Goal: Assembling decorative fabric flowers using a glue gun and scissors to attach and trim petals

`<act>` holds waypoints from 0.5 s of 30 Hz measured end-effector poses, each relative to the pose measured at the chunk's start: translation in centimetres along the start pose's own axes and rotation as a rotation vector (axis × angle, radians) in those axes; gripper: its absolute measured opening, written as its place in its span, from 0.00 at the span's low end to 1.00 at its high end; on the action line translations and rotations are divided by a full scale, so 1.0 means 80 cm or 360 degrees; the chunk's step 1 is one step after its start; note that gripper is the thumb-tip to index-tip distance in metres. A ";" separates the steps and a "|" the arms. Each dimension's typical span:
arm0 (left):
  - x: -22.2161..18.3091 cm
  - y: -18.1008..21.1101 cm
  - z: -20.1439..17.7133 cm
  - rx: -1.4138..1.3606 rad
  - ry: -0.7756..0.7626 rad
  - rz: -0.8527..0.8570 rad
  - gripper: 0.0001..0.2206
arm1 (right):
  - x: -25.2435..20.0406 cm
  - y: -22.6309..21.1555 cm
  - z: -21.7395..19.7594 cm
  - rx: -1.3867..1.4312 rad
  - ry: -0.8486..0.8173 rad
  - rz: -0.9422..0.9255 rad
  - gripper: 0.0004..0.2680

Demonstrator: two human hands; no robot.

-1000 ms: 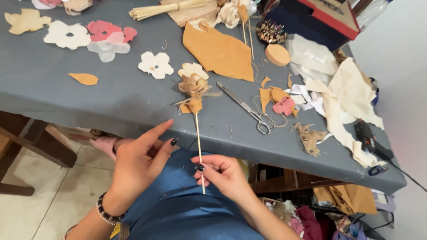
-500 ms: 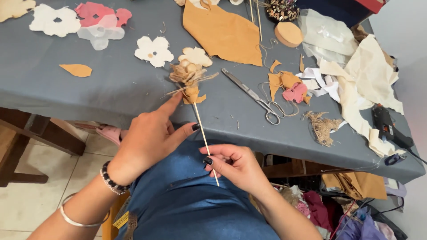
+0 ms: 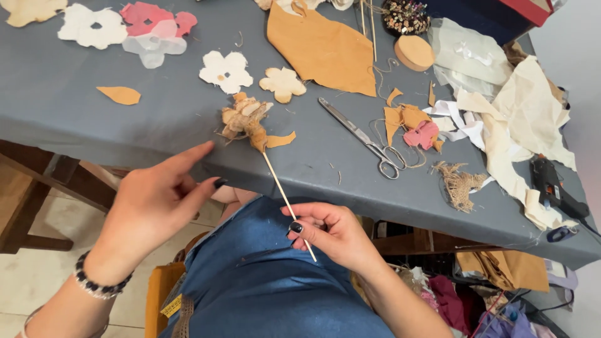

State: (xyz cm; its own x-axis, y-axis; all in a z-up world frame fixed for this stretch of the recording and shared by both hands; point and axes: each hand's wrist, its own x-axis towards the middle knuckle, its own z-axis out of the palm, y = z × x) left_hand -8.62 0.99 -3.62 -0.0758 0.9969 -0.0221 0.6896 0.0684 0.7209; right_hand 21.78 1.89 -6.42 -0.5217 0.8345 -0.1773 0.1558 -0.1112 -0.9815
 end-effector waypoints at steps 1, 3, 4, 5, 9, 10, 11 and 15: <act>-0.008 0.000 -0.006 0.0000 0.0010 -0.0002 0.26 | -0.001 0.000 -0.001 -0.0004 -0.0007 -0.0005 0.14; -0.025 0.001 -0.020 -0.0393 0.0220 0.0024 0.21 | -0.001 -0.001 -0.001 -0.0003 0.0020 0.0041 0.14; -0.024 -0.013 -0.022 -0.0394 0.0239 0.0020 0.21 | -0.006 0.002 -0.003 -0.0010 0.0005 0.0033 0.14; -0.024 -0.028 -0.025 -0.0255 0.0453 0.0211 0.14 | -0.009 0.004 -0.005 -0.0053 0.0063 0.0006 0.14; -0.010 -0.083 -0.050 0.0234 0.1111 0.0692 0.03 | -0.035 -0.006 -0.013 -0.0386 0.0285 -0.0092 0.15; 0.002 -0.089 -0.057 0.0236 0.1139 0.0672 0.03 | -0.042 -0.011 -0.014 -0.0403 0.0258 -0.0102 0.15; 0.017 -0.094 -0.065 0.0474 0.1068 0.0543 0.07 | -0.050 -0.015 -0.015 -0.0410 0.0347 -0.0136 0.15; 0.080 -0.096 -0.095 0.0601 0.0676 0.0814 0.16 | -0.082 -0.017 -0.033 -0.0486 0.0557 -0.0288 0.15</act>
State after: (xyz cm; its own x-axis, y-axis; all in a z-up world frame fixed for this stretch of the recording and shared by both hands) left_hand -19.87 6.54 -4.03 0.1014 0.8123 0.5744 0.9069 -0.3128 0.2823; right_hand 27.21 -1.97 -3.77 -0.2581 0.9628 0.0801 0.3545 0.1716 -0.9192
